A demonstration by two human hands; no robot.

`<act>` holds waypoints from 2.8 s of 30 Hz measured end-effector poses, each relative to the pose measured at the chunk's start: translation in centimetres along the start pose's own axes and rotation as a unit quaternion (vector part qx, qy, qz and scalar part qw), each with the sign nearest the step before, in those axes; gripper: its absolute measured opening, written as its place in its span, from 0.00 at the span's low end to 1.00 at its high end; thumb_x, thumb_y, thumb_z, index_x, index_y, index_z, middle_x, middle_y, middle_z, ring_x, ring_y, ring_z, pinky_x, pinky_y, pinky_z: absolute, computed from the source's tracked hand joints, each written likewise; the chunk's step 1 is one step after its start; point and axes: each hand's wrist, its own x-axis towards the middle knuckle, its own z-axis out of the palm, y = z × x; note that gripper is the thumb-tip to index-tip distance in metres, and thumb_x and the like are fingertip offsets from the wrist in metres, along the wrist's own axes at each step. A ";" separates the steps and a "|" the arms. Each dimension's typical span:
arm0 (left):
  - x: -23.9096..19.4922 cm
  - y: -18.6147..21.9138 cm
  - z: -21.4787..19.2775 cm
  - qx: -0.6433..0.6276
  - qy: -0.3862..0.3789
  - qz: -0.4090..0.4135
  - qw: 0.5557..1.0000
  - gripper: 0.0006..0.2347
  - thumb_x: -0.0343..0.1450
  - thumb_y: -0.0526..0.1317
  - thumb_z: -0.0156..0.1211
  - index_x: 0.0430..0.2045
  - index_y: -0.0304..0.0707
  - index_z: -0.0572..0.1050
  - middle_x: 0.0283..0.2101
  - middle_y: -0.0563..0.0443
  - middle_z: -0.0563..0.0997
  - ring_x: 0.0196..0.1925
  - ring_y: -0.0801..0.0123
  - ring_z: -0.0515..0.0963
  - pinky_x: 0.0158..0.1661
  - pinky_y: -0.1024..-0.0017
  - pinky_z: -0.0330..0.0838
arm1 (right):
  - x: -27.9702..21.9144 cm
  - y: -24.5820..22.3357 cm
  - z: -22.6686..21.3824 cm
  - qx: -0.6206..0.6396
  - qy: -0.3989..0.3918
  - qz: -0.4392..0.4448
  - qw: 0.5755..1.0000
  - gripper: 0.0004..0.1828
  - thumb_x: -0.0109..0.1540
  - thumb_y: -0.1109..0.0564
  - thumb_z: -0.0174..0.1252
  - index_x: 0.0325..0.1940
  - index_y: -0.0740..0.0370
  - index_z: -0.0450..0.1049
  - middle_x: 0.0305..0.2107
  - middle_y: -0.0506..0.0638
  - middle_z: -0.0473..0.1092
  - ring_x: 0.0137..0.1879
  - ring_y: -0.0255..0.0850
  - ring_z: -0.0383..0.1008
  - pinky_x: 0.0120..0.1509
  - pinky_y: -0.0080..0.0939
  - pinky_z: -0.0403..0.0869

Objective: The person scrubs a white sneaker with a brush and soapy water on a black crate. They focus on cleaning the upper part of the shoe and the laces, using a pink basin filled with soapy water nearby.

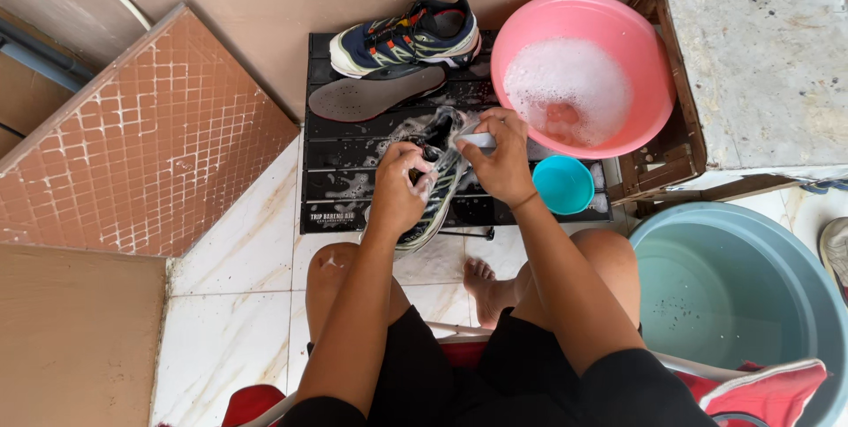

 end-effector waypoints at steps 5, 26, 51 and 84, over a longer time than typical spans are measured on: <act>0.1 1.1 -0.8 -0.010 0.015 -0.015 1.000 0.08 0.66 0.23 0.68 0.28 0.31 0.73 0.46 0.35 0.75 0.49 0.36 0.82 0.46 0.52 0.80 | -0.3 0.0 0.6 0.138 -0.103 0.007 0.985 0.10 0.63 0.60 0.70 0.35 0.63 0.75 0.49 0.63 0.69 0.61 0.62 0.66 0.67 0.61 0.61; 0.0 0.9 -0.4 0.009 -0.032 -0.013 0.999 0.09 0.69 0.23 0.64 0.30 0.33 0.69 0.48 0.36 0.74 0.51 0.29 0.79 0.40 0.46 0.81 | 0.6 0.2 0.3 0.121 -0.091 -0.067 0.986 0.10 0.60 0.63 0.72 0.38 0.63 0.75 0.50 0.61 0.74 0.58 0.59 0.72 0.63 0.56 0.63; 1.4 -2.5 -2.6 -0.067 0.049 -0.115 0.990 0.02 0.78 0.33 0.56 0.42 0.35 0.71 0.49 0.25 0.77 0.52 0.27 0.80 0.47 0.38 0.75 | 3.9 2.8 -3.0 -0.069 0.156 -0.035 0.985 0.14 0.59 0.62 0.75 0.37 0.64 0.73 0.49 0.63 0.72 0.51 0.61 0.74 0.55 0.56 0.68; 0.1 4.2 -3.8 0.372 -0.227 -0.063 0.898 0.46 0.73 0.68 0.53 0.78 0.36 0.41 0.80 0.29 0.44 0.81 0.30 0.40 0.66 0.19 0.34 | 1.2 -0.6 2.5 -0.123 0.040 -0.037 0.991 0.20 0.52 0.50 0.76 0.40 0.57 0.75 0.49 0.56 0.65 0.56 0.65 0.69 0.61 0.60 0.70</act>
